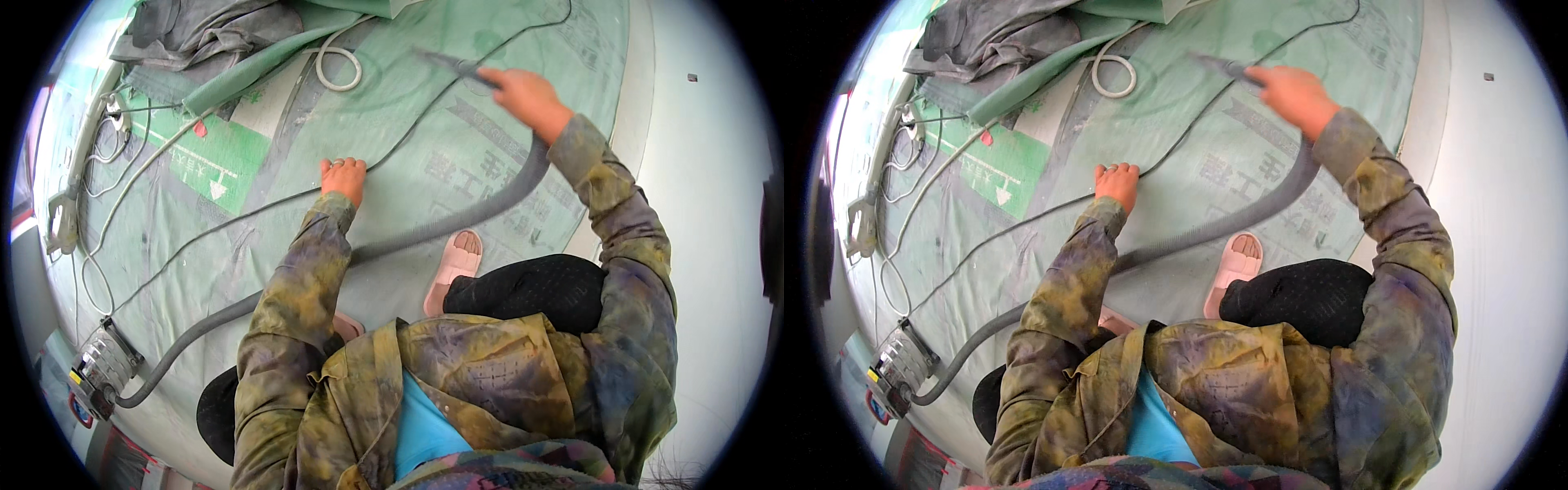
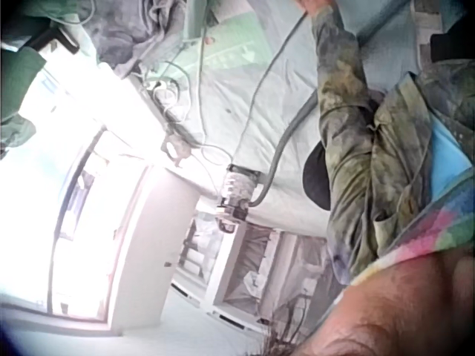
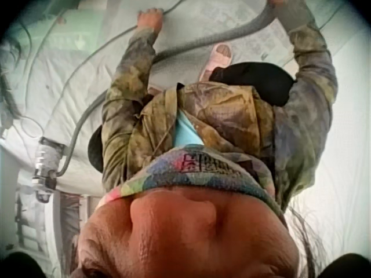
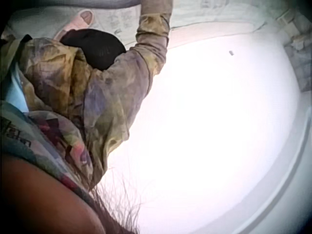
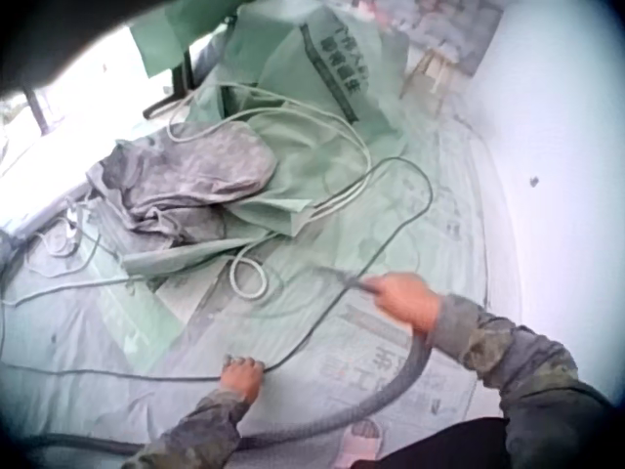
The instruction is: The person vacuums a floor covered with green protective sheeting using a handheld vacuum cleaner. They move the vacuum nozzle across the floor, clean around a wooden stool, and reposition the vacuum unit to reach different areas.
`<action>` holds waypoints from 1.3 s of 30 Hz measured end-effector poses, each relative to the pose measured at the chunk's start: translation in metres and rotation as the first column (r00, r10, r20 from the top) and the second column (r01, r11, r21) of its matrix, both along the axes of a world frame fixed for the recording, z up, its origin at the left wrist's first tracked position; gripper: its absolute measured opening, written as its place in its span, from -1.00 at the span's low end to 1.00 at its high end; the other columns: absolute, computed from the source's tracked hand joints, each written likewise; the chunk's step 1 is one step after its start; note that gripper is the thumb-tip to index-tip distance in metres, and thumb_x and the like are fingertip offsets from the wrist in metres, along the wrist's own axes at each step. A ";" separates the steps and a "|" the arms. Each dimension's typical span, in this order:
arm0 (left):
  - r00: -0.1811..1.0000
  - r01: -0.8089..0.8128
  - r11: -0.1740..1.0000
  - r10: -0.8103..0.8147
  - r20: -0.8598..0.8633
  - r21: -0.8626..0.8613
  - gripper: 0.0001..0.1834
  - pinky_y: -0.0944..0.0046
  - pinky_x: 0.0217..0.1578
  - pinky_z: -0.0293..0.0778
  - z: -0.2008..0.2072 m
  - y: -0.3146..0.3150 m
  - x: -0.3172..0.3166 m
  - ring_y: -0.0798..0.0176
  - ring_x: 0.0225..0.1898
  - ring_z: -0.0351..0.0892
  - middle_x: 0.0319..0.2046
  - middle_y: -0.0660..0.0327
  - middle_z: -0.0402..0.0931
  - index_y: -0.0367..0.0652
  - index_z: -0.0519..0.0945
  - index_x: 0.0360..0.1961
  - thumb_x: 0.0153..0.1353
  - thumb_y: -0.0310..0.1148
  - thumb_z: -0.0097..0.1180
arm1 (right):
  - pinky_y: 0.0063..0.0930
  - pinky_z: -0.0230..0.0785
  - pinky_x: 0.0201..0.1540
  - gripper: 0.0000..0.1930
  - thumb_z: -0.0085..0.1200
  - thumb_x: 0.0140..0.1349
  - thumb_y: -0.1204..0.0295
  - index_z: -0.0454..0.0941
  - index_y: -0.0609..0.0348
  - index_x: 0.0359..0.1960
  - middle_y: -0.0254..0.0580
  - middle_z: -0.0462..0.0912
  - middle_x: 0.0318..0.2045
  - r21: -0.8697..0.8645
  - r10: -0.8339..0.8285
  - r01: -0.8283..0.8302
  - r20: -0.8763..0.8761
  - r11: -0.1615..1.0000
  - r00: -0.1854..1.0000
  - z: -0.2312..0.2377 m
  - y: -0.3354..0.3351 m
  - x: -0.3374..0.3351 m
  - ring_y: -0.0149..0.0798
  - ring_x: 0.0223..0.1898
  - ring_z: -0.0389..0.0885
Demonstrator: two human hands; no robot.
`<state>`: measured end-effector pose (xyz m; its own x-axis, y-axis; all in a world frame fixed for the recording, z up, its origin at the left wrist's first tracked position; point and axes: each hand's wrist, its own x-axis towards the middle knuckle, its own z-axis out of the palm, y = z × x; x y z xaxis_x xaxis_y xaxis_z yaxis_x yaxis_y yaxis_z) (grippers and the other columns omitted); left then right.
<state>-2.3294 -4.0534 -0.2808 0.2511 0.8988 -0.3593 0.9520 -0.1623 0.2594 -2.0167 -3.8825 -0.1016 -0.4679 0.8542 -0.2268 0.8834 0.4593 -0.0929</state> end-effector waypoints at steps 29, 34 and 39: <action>0.996 0.087 0.971 -0.085 0.017 -0.225 -0.66 0.06 -0.10 0.45 0.007 -0.051 0.020 0.04 -0.07 0.59 -0.11 0.12 0.53 -0.13 0.54 -0.11 0.01 -0.52 0.15 | -0.61 0.28 -0.52 -0.49 0.13 0.24 0.38 0.50 -0.13 0.27 -0.51 0.44 -0.50 -0.811 -0.421 -0.058 -0.361 0.582 0.832 -0.065 0.012 -0.062 -0.57 -0.59 0.33; 0.999 0.041 0.980 -0.040 0.009 -0.194 -0.65 0.07 -0.11 0.45 0.002 -0.057 0.026 0.06 -0.07 0.59 -0.12 0.13 0.52 -0.13 0.54 -0.11 0.00 -0.51 0.16 | -0.62 0.27 -0.51 -0.48 0.13 0.23 0.39 0.48 -0.11 0.28 -0.49 0.50 -0.41 -0.851 -0.240 -0.200 -0.350 0.485 0.905 -0.088 0.002 -0.116 -0.56 -0.56 0.33; 0.999 0.036 0.981 -0.038 -0.006 -0.192 -0.66 0.05 -0.10 0.45 -0.002 -0.057 0.030 0.07 -0.06 0.59 -0.11 0.14 0.53 -0.12 0.55 -0.11 0.01 -0.49 0.15 | -0.65 0.23 -0.53 -0.48 0.16 0.21 0.37 0.51 -0.14 0.26 -0.52 0.49 -0.42 -0.822 -0.150 -0.360 -0.463 0.441 0.874 -0.115 -0.030 -0.152 -0.58 -0.57 0.28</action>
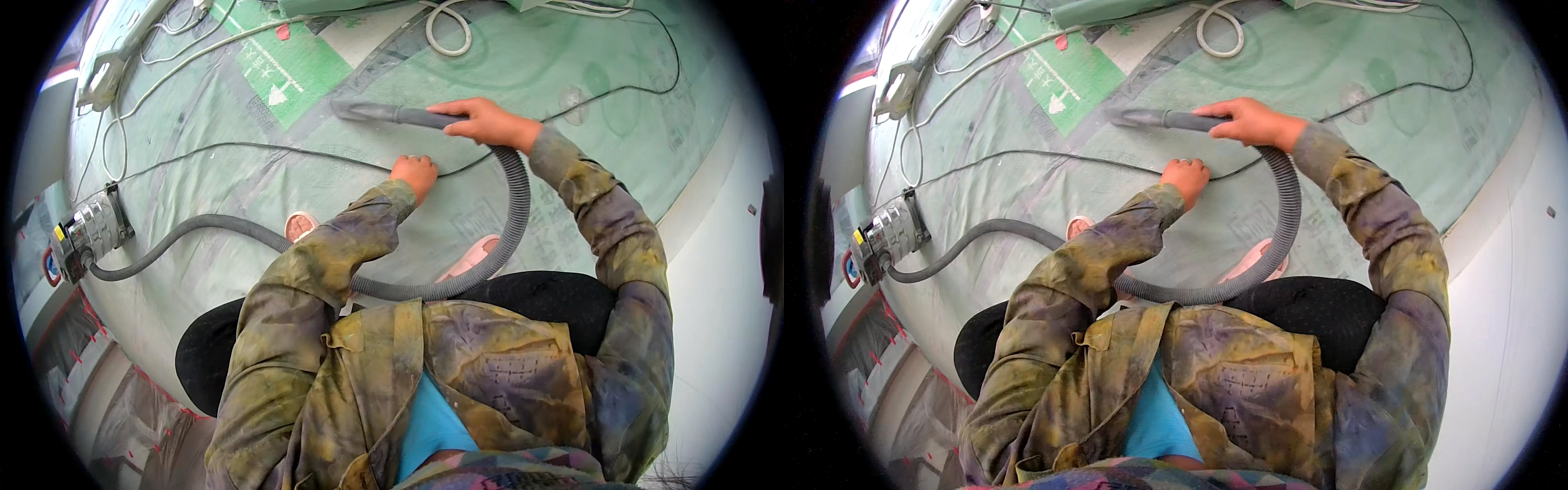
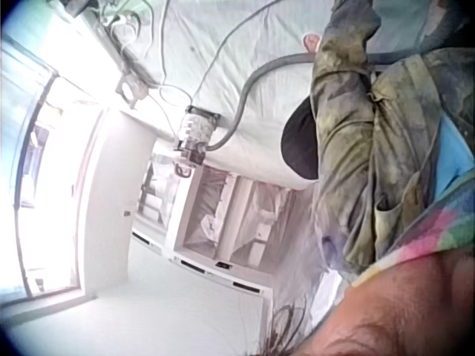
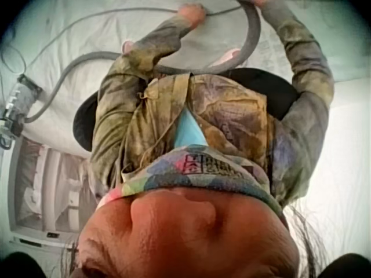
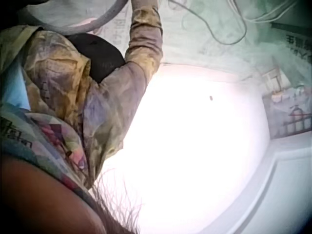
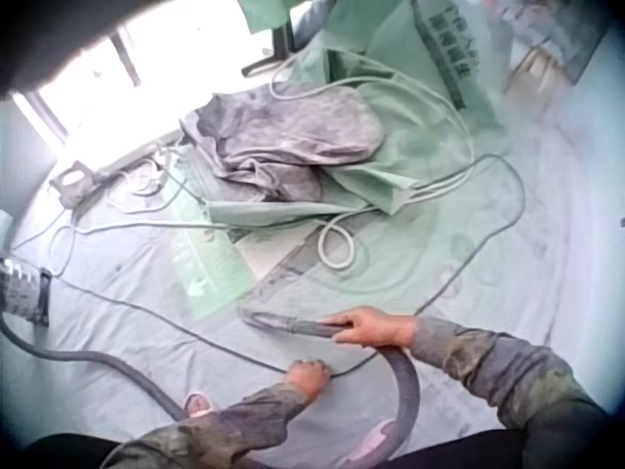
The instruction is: The person vacuums a floor covered with green protective sheeting using a handheld vacuum cleaner. They move the vacuum nozzle across the floor, clean around a wooden stool, and reposition the vacuum unit to reach different areas.
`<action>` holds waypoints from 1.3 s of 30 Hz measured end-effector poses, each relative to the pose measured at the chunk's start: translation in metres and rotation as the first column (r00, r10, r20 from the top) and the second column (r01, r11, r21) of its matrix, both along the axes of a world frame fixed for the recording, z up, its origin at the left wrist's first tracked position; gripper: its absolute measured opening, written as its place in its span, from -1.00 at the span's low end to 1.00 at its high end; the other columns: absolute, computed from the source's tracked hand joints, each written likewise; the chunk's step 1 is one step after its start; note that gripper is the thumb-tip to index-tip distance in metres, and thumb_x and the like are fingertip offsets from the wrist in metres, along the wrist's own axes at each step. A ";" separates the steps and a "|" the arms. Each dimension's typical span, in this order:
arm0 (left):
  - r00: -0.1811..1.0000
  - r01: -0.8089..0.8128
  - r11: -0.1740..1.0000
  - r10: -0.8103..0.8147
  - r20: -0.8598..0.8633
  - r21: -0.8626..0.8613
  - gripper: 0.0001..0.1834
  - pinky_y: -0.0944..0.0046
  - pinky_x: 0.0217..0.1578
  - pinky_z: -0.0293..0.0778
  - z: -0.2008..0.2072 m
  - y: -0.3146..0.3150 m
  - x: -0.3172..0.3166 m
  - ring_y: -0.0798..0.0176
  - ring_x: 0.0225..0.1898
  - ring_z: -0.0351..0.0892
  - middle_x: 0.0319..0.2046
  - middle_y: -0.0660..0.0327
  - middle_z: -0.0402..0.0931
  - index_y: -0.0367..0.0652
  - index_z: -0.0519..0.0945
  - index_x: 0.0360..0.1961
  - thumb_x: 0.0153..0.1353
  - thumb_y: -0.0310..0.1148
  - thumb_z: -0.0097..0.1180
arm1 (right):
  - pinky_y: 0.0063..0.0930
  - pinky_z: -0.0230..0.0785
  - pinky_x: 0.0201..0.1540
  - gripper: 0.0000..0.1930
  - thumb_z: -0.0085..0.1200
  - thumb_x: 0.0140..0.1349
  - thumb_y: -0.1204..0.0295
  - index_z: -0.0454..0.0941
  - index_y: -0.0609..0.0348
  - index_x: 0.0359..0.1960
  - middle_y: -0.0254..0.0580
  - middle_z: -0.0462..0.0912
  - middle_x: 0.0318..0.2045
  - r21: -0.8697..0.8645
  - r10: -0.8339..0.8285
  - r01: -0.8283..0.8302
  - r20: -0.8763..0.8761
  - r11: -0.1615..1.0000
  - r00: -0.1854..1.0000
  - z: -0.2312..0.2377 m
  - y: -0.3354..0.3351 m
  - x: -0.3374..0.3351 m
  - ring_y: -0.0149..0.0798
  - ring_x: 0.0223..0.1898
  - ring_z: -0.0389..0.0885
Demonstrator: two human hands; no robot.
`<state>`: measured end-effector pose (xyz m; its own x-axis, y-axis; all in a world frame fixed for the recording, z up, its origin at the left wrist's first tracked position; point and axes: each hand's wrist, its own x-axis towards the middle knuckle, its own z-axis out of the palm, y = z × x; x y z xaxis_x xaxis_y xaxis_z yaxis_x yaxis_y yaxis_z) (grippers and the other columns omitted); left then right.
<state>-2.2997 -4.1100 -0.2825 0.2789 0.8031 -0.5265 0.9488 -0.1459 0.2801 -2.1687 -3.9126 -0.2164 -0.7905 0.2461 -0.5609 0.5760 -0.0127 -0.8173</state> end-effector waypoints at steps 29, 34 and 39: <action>0.817 -0.530 0.843 0.479 0.323 0.089 0.17 0.03 0.19 0.38 0.060 0.051 -0.290 -0.17 0.24 0.40 0.34 -0.22 0.20 0.00 -0.25 0.52 0.04 -0.42 0.33 | -0.53 0.36 -0.54 -0.47 0.15 0.23 0.35 0.46 -0.06 0.28 -0.39 0.46 -0.51 0.238 -0.368 0.353 0.022 0.905 0.929 0.042 0.010 -0.018 -0.49 -0.62 0.38; 0.645 -0.740 0.658 0.634 0.425 0.142 0.01 -0.01 0.04 0.46 0.035 0.182 -0.316 -0.17 0.05 0.56 0.05 -0.18 0.53 -0.05 -0.01 0.48 0.10 -0.17 0.34 | -0.54 0.36 -0.54 -0.46 0.15 0.22 0.36 0.46 -0.07 0.29 -0.41 0.45 -0.53 0.257 -0.416 0.388 0.063 0.885 0.907 0.055 -0.004 -0.017 -0.51 -0.61 0.38; 0.783 -0.619 0.624 0.445 0.435 0.476 -0.15 0.01 -0.02 0.49 0.056 0.255 -0.330 -0.07 -0.02 0.60 -0.03 -0.02 0.60 -0.06 0.25 0.35 0.03 -0.16 0.35 | -0.54 0.34 -0.55 -0.47 0.16 0.23 0.38 0.46 -0.04 0.29 -0.42 0.45 -0.49 0.140 -0.573 0.558 0.110 0.818 0.812 0.059 -0.027 -0.023 -0.51 -0.59 0.37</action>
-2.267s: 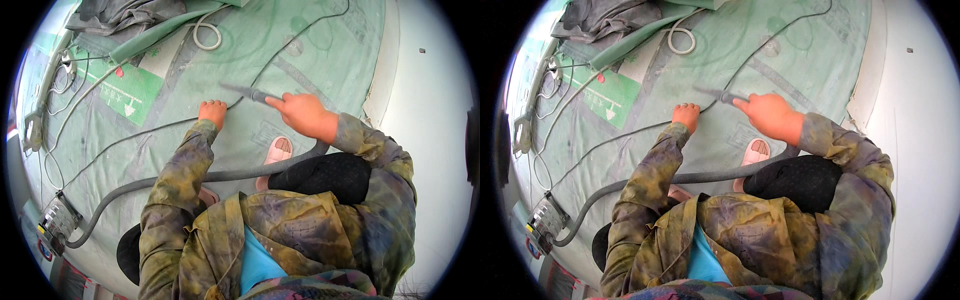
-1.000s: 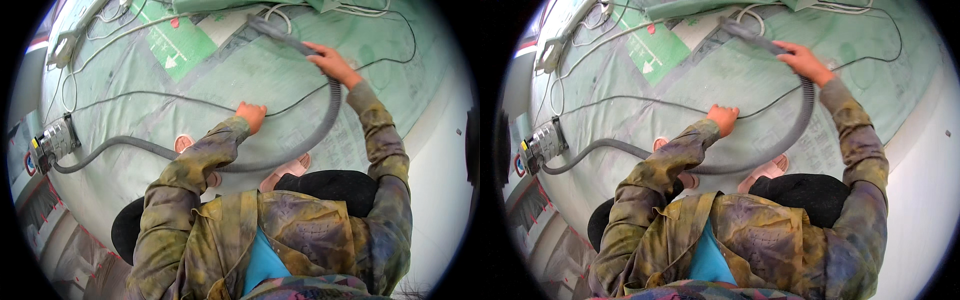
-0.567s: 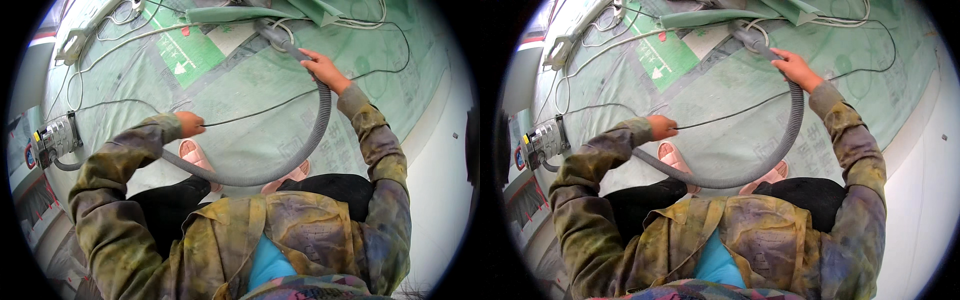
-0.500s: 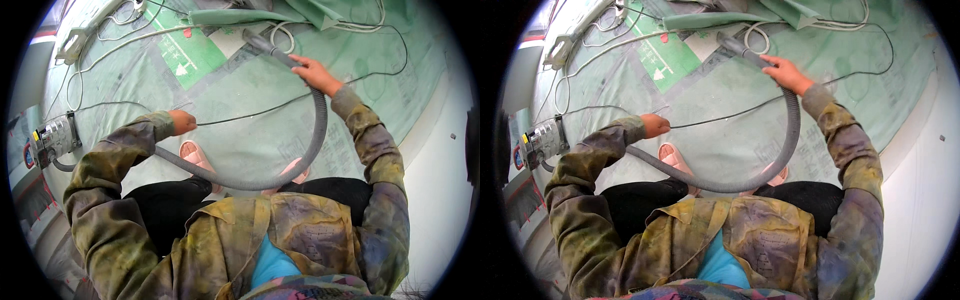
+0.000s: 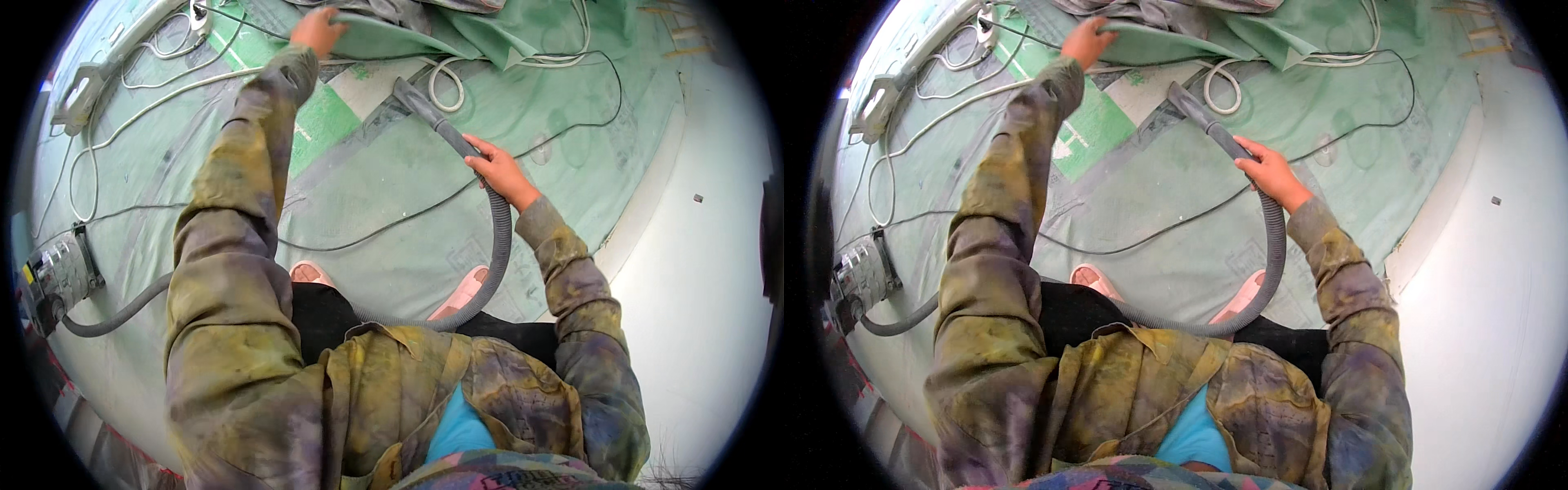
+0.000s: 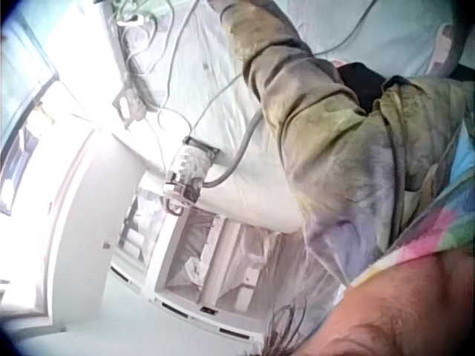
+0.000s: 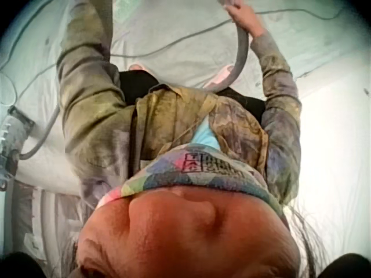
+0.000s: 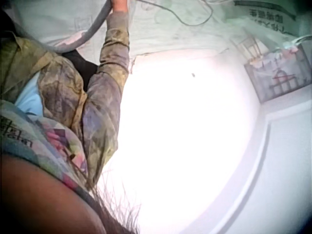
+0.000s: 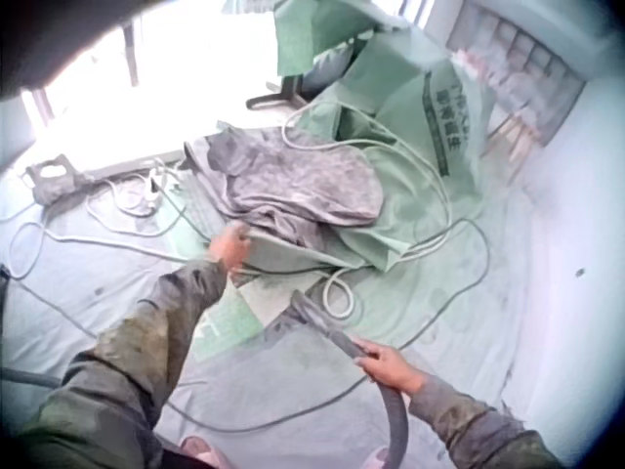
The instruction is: The person vacuums a floor covered with green protective sheeting using a handheld vacuum cleaner. They move the vacuum nozzle across the floor, clean around a wooden stool, and reposition the vacuum unit to reach different areas.
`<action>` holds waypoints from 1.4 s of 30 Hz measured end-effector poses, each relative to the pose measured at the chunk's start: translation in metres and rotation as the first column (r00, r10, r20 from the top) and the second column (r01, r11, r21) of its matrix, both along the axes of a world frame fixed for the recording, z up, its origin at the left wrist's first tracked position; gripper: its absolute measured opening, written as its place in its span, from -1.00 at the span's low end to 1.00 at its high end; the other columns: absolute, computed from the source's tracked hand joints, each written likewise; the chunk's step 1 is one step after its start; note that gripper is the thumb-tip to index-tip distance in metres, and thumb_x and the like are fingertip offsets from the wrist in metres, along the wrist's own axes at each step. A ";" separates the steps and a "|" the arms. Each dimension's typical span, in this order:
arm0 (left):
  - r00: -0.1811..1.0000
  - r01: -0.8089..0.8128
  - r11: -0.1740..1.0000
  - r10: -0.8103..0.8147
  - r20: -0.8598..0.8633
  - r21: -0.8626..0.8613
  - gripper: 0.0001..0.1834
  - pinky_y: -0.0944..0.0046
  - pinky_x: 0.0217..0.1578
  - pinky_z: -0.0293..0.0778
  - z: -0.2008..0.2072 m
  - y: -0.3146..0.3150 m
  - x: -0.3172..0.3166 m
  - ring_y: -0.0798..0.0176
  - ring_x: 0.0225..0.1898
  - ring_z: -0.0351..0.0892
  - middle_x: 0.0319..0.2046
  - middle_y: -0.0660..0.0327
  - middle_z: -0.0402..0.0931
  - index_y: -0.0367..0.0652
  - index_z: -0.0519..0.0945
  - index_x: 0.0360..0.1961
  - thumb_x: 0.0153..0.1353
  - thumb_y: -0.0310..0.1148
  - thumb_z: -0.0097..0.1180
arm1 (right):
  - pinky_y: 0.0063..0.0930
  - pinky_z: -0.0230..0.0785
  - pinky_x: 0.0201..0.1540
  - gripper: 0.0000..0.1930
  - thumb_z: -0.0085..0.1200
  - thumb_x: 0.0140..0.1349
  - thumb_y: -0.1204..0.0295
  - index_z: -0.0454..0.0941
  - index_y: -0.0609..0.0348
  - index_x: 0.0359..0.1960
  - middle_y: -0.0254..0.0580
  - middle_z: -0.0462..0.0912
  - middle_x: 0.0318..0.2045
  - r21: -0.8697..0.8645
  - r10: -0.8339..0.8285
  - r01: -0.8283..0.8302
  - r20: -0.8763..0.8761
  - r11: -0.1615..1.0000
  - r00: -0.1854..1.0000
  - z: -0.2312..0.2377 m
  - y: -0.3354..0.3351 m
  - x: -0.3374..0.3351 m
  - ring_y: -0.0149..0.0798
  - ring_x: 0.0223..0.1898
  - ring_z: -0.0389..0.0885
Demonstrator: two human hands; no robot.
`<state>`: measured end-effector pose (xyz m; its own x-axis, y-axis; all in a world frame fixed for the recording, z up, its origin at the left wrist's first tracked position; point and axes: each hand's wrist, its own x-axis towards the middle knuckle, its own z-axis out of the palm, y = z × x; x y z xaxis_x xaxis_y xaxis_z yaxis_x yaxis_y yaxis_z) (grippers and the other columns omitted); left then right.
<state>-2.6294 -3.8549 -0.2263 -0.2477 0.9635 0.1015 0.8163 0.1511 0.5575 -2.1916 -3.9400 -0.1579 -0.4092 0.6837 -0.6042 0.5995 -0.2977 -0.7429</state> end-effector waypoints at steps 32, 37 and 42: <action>0.686 0.316 0.938 -0.330 -0.649 -0.143 -0.36 -0.07 -0.21 0.46 -0.077 -0.041 -0.035 0.05 -0.24 0.65 -0.24 0.18 0.57 0.02 0.22 0.25 0.12 -0.48 0.09 | -0.64 0.29 -0.57 -0.45 0.14 0.26 0.45 0.40 0.00 0.33 -0.47 0.42 -0.51 -0.089 -0.167 0.162 -0.047 0.983 0.985 0.001 -0.023 -0.069 -0.57 -0.61 0.36; 0.631 0.312 0.935 -0.336 -0.699 -0.168 -0.57 -0.01 -0.26 0.49 -0.082 -0.019 -0.027 0.06 -0.42 0.67 -0.41 0.23 0.59 0.00 0.29 0.11 0.20 -0.47 0.01 | -0.63 0.29 -0.57 -0.44 0.15 0.26 0.44 0.39 0.01 0.33 -0.51 0.40 -0.53 -0.073 -0.222 0.216 -0.086 0.974 0.971 0.011 -0.039 -0.066 -0.57 -0.61 0.36; 0.746 0.230 0.959 -0.284 -0.602 -0.166 -0.61 0.01 -0.29 0.53 -0.076 -0.014 -0.018 0.02 -0.33 0.69 -0.34 0.15 0.59 0.00 0.31 0.02 0.17 -0.47 0.08 | -0.62 0.31 -0.56 -0.43 0.15 0.26 0.45 0.38 0.02 0.34 -0.50 0.41 -0.49 -0.059 -0.210 0.207 -0.052 0.977 0.976 0.017 -0.044 -0.062 -0.57 -0.58 0.36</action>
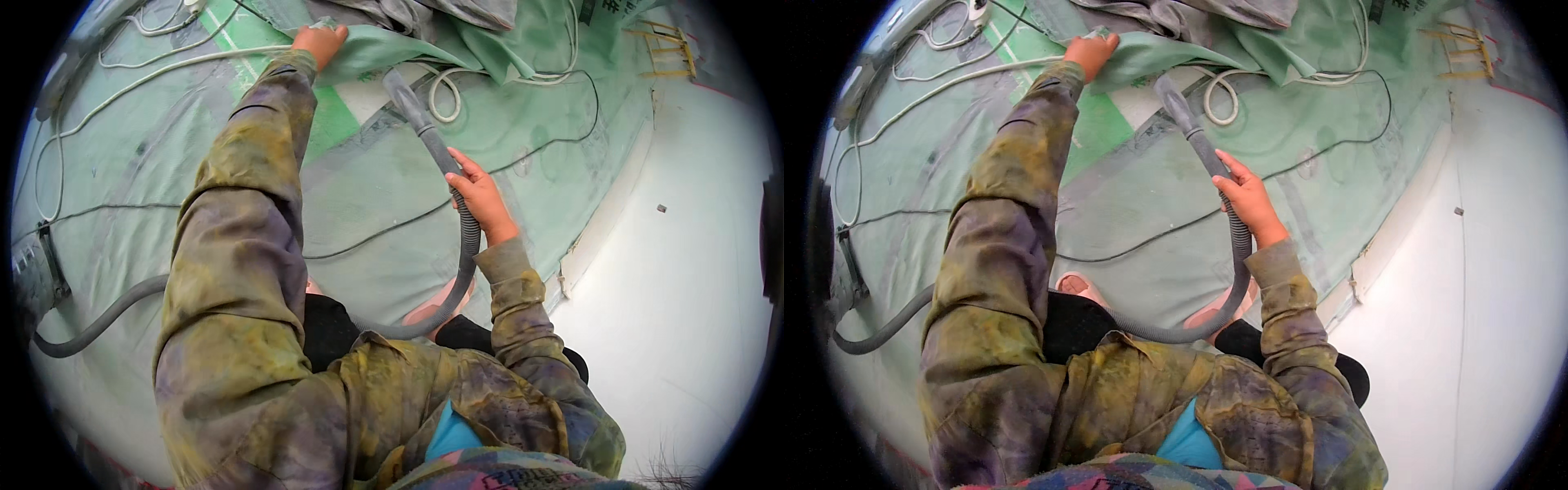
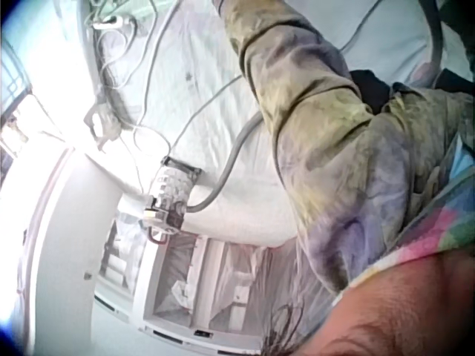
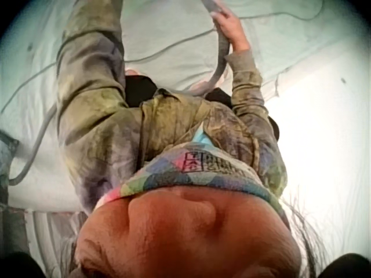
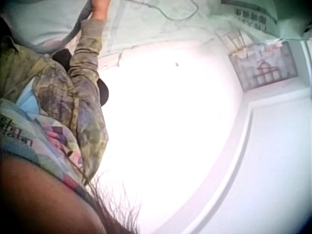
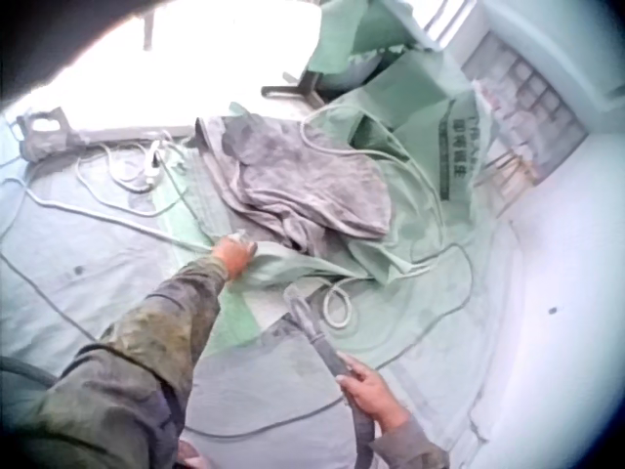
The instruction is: The person vacuums a floor covered with green protective sheeting using a handheld vacuum cleaner. They move the vacuum nozzle across the floor, clean around a wooden stool, and reposition the vacuum unit to reach different areas.
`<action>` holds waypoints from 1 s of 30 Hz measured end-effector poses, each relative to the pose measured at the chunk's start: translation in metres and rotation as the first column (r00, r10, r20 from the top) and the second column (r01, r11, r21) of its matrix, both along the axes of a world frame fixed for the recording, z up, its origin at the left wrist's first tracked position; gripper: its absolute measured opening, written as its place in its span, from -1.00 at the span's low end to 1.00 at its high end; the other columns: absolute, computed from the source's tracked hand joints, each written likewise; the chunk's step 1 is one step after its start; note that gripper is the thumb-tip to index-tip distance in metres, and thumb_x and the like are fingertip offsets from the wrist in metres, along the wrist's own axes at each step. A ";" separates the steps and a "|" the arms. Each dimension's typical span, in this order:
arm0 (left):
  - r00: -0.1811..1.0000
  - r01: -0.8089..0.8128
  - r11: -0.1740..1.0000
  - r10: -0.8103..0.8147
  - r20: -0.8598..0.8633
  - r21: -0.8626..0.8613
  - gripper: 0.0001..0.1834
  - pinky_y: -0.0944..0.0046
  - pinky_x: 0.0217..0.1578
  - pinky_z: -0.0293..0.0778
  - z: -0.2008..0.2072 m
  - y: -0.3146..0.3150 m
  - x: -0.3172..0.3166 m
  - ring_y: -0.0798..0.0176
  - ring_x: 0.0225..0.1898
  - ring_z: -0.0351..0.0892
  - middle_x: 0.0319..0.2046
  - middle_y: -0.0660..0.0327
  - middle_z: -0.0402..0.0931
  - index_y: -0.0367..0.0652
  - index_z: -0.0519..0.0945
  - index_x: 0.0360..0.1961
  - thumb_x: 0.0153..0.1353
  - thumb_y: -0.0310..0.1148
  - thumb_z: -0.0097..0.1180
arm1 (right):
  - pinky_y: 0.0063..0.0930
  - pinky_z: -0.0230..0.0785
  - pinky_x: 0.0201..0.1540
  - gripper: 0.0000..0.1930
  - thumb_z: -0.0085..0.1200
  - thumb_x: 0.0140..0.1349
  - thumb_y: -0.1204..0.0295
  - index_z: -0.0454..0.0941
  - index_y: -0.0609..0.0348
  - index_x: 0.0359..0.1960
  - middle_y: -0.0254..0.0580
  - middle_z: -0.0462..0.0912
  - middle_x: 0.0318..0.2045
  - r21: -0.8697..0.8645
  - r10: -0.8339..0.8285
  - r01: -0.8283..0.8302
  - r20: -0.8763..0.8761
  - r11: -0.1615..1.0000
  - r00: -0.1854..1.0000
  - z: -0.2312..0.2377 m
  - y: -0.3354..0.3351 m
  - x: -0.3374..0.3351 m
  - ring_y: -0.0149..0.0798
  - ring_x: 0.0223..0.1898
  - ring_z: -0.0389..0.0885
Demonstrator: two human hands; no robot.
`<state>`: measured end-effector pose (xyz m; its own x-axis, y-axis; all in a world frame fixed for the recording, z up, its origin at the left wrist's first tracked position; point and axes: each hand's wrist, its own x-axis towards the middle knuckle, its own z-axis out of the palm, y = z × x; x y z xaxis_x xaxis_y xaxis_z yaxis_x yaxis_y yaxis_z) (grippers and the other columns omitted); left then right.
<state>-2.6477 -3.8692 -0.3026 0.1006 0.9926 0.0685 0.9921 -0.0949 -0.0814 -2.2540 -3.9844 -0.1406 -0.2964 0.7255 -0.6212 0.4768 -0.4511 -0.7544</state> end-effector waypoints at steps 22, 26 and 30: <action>0.976 0.037 0.865 -0.139 0.168 0.500 -0.87 -0.03 -0.29 0.53 0.167 0.062 -0.018 -0.10 -0.28 0.65 -0.40 0.02 0.63 -0.10 0.61 -0.34 0.08 -0.43 0.07 | -0.57 0.31 -0.62 -0.42 0.05 0.33 0.42 0.25 0.04 0.40 -0.31 0.50 -0.49 -0.185 -0.195 0.158 -0.204 0.970 0.959 -0.061 0.011 -0.009 -0.44 -0.66 0.44; 0.961 -0.004 0.899 -0.118 0.250 0.437 -0.90 -0.03 -0.28 0.54 0.159 0.053 -0.021 -0.11 -0.26 0.65 -0.41 0.02 0.62 -0.13 0.58 -0.36 0.08 -0.44 0.06 | -0.56 0.31 -0.62 -0.43 0.07 0.32 0.39 0.30 0.07 0.38 -0.35 0.48 -0.49 -0.095 -0.021 0.001 -0.209 0.995 0.978 -0.069 0.049 -0.069 -0.47 -0.64 0.41; 0.963 0.000 0.875 -0.131 0.236 0.484 -0.90 -0.03 -0.32 0.54 0.153 0.049 -0.023 -0.12 -0.28 0.66 -0.42 0.02 0.61 -0.11 0.58 -0.36 0.10 -0.42 0.04 | -0.57 0.31 -0.61 -0.43 0.09 0.30 0.38 0.32 0.08 0.36 -0.39 0.46 -0.49 0.001 0.159 -0.165 -0.264 0.986 0.951 -0.068 0.060 -0.102 -0.50 -0.62 0.39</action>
